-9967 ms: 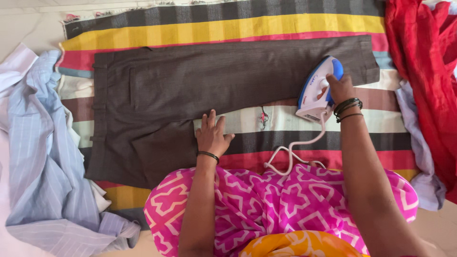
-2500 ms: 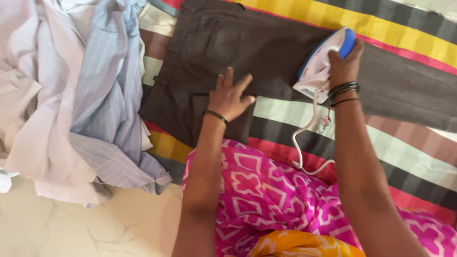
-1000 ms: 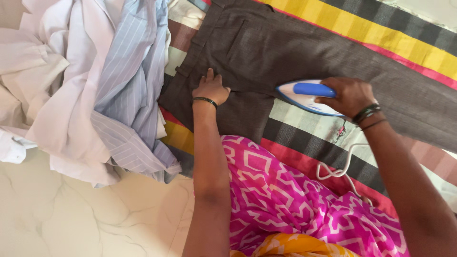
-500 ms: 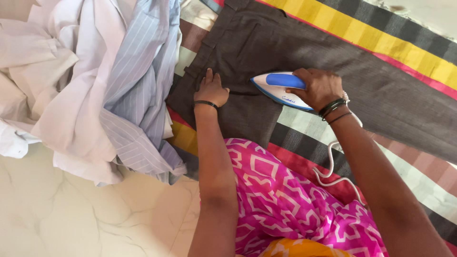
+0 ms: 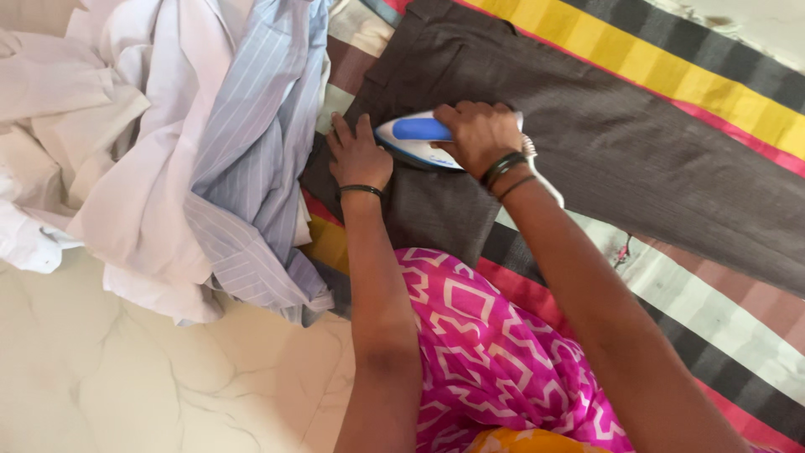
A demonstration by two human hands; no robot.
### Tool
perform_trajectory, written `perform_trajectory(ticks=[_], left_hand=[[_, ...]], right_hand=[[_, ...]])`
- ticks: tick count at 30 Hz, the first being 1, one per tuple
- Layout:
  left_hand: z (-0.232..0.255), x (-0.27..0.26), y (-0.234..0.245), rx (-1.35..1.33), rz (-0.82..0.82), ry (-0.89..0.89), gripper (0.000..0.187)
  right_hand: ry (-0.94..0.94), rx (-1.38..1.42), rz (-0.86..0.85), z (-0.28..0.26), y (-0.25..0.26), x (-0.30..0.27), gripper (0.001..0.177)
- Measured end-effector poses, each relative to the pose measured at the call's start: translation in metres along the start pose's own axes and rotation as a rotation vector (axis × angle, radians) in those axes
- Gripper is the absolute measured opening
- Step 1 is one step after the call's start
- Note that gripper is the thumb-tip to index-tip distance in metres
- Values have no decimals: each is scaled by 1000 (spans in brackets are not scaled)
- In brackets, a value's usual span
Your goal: The person irons a pair of dark trousers laid out on a striped mat. They use a handheld iron to smooth the fabric, repeatedly moving the iron back and forth and adjusting the trousers with their hands.
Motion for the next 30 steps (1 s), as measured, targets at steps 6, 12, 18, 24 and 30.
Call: perform_trajectory(ticks=[6,12,18,24,30], left_hand=[[-3,6,-15,-129,-104,17,92],[-18,24,-37,-58,-159,9,89],[-15,19,-27,-151,-123,39,95],[38,-12,5,73,-170,-115,102],[63,-13,-32,143,-464,-211,95]], right_hand=[[-75,-68,46,-24,-20,21,32],[-161,-5,-119,-9,-6,5,37],[-352,4,-169,62,17,-63,42],[-473,-157,-164,111,45,-146,45],[-386,-137,-20,103,34,-130,41]])
Point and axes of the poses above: each hand's wrist, its own x-axis towards the middle knuckle, its own y-axis out of the back of the hand, z = x × y, the point moved 3 cm from there along x, towards the middle knuckle, and after that the axes turned 7 degrees about z, right-handed, at the moved point
